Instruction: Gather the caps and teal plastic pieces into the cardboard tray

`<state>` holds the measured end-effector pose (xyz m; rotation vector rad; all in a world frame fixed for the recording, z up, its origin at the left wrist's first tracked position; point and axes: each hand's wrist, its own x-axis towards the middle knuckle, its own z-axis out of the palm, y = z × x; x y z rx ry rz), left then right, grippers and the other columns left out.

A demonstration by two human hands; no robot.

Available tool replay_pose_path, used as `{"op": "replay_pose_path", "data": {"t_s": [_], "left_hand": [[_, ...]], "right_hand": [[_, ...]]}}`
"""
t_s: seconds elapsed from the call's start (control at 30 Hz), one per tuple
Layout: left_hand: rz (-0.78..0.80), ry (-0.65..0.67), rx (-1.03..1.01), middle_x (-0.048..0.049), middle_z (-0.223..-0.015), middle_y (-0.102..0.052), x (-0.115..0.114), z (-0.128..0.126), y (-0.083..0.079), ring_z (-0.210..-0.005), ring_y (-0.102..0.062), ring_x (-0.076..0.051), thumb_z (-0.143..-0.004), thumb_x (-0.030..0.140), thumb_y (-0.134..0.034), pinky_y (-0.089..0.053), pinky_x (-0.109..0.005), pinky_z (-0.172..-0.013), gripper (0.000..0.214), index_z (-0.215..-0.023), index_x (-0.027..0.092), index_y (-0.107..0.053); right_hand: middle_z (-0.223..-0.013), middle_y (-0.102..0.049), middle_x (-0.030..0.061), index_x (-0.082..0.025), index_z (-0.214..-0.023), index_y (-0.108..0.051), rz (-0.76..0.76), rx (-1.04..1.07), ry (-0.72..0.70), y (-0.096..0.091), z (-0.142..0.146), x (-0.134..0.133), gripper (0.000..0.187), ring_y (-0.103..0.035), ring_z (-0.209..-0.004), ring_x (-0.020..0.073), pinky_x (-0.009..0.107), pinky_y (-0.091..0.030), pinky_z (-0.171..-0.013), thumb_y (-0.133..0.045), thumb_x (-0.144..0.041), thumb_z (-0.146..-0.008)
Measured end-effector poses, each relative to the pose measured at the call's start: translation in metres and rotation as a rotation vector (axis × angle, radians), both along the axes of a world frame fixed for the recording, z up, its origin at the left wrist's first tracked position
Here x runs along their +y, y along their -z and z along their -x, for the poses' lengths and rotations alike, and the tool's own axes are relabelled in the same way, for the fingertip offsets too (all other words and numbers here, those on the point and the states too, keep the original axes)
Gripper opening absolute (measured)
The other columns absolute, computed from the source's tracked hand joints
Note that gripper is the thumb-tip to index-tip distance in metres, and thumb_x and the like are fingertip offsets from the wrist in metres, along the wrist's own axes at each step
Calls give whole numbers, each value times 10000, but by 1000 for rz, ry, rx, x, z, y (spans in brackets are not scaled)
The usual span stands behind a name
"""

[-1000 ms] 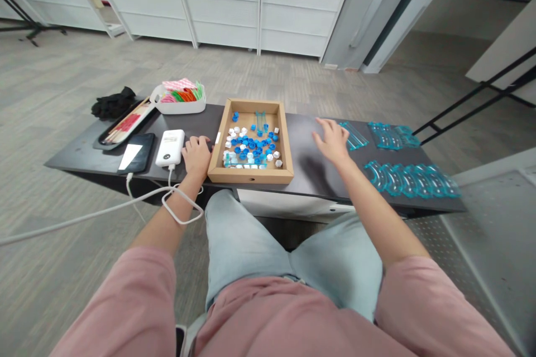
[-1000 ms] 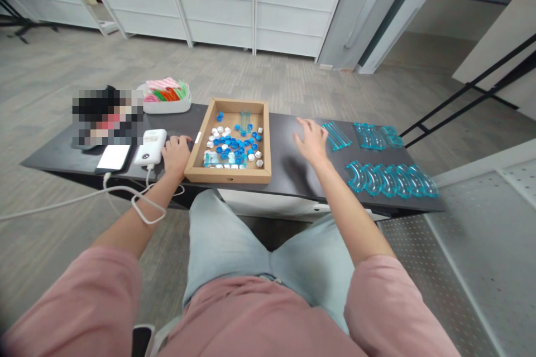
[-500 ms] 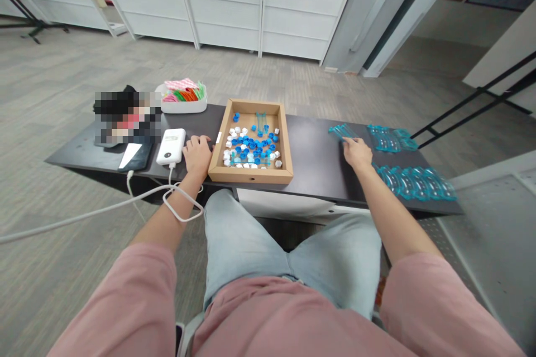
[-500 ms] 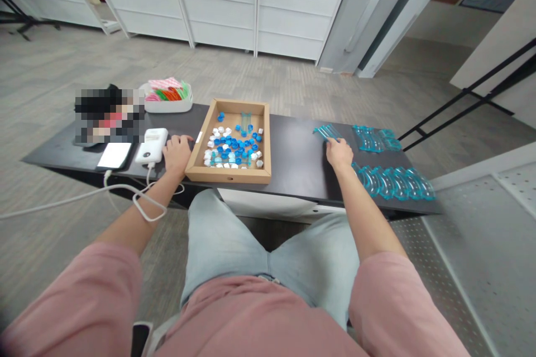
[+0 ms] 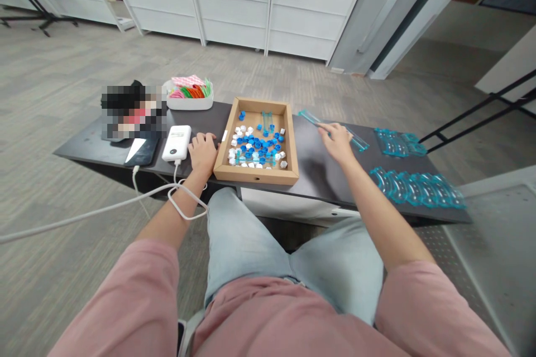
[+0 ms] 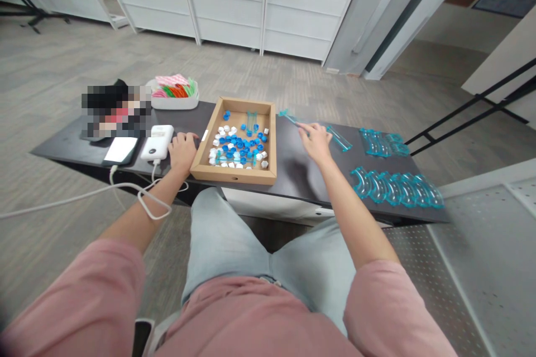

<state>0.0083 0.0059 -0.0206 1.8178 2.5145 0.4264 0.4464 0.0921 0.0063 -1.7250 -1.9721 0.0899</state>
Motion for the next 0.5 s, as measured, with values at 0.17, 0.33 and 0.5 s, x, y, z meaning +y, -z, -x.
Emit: {"op": "replay_pose_path", "data": {"t_s": [0.17, 0.33, 0.5], "left_hand": [[-1, -5, 8, -276, -1545, -650, 1, 1, 1, -1442, -603, -437, -1151, 275, -450, -459, -513, -1148, 445, -1505, 163, -696], [-3, -6, 11, -269, -1537, -656, 0, 1, 3, -1426, -601, -442, -1136, 294, -476, -464, -514, -1147, 428, -1481, 181, -702], [-10, -1, 3, -272, -1543, -652, 1, 1, 2, -1423, -597, -449, -1124, 302, -487, -457, -526, -1148, 432, -1483, 186, -698]], "right_hand": [[-1366, -793, 149, -377, -1513, -861, 38, -14, -343, -10, 113, -2, 504, -612, -1300, 379, 563, -390, -1126, -493, -551, -1217], [-1443, -782, 136, -382, -1567, -817, 99, -57, -486, -13, 161, -4, 479, -619, -1364, 384, 551, -400, -1165, -590, -572, -1190], [-1494, -756, 162, -313, -1543, -792, 57, -35, -215, -11, 93, 9, 475, -641, -1415, 369, 555, -398, -1211, -501, -409, -1180]]}}
